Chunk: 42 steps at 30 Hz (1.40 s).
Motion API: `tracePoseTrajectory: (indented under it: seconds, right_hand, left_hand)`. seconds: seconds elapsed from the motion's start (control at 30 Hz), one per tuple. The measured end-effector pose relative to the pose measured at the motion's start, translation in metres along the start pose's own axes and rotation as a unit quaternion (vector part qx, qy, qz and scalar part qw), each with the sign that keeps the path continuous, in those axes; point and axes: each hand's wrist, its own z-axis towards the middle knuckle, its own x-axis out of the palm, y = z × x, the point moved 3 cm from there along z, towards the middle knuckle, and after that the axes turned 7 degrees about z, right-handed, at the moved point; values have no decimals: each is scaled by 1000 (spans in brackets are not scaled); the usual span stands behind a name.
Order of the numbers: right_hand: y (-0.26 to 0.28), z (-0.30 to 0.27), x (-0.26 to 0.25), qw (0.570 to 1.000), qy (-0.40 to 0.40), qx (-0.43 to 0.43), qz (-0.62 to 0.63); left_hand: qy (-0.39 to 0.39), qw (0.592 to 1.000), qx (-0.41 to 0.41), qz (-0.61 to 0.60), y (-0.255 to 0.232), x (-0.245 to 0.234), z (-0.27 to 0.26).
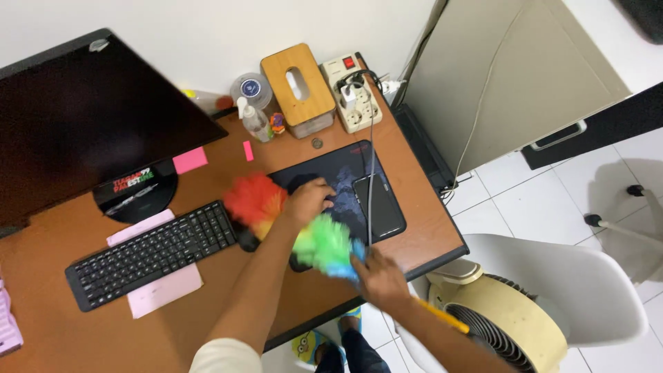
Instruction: The recorder uses a colorful duster to clean a computer monitor, printer, and various objects on an office desk.
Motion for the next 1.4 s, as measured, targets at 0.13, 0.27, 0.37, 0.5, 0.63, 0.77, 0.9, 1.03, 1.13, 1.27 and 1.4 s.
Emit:
tracePoseTrajectory:
  seconds: [0.13,0.27,0.37,0.5,0.63,0.77,0.9,1.03,1.13,1.27,1.4]
  right_hand:
    - [-11,30,0,994,100,-40,-22]
    - [-20,59,-17,996,87,-12,-19]
    - [-18,86,-24,994,94,40,-28]
    - [2,105,-14,988,-3,135,79]
    - [34,131,-35,936,-149,206,244]
    - [27,151,-23,954,-145,190,183]
    - [40,139,-16,950,-64,245,183]
    - [31,121,2,970,-69,183,141]
    - [26,108,5,982,-34,161,91]
    - [32,79,-13,984,-65,127,104]
    - [9,32,-3,974,-55,176,132]
  left_hand:
    - [76,994,24,68,-2,11,11]
    - [76,991,-24,108,-10,-7,8]
    - [-171,976,18,131,-38,-56,-10]
    - [-449,882,-141,2,-70,-91,-69]
    - [-407,842,-282,-213,-54,-10,-128]
    - [-309,858,-328,-245,-40,33,-172]
    - [-261,871,-358,-213,-20,36,-193]
    - [-231,876,-378,-193,2,11,-198]
    - [-229,882,-367,-185,20,-22,-178]
    - [-213,890,-386,-114,50,-61,-127]
    - [-237,911,-332,57,92,-67,-62]
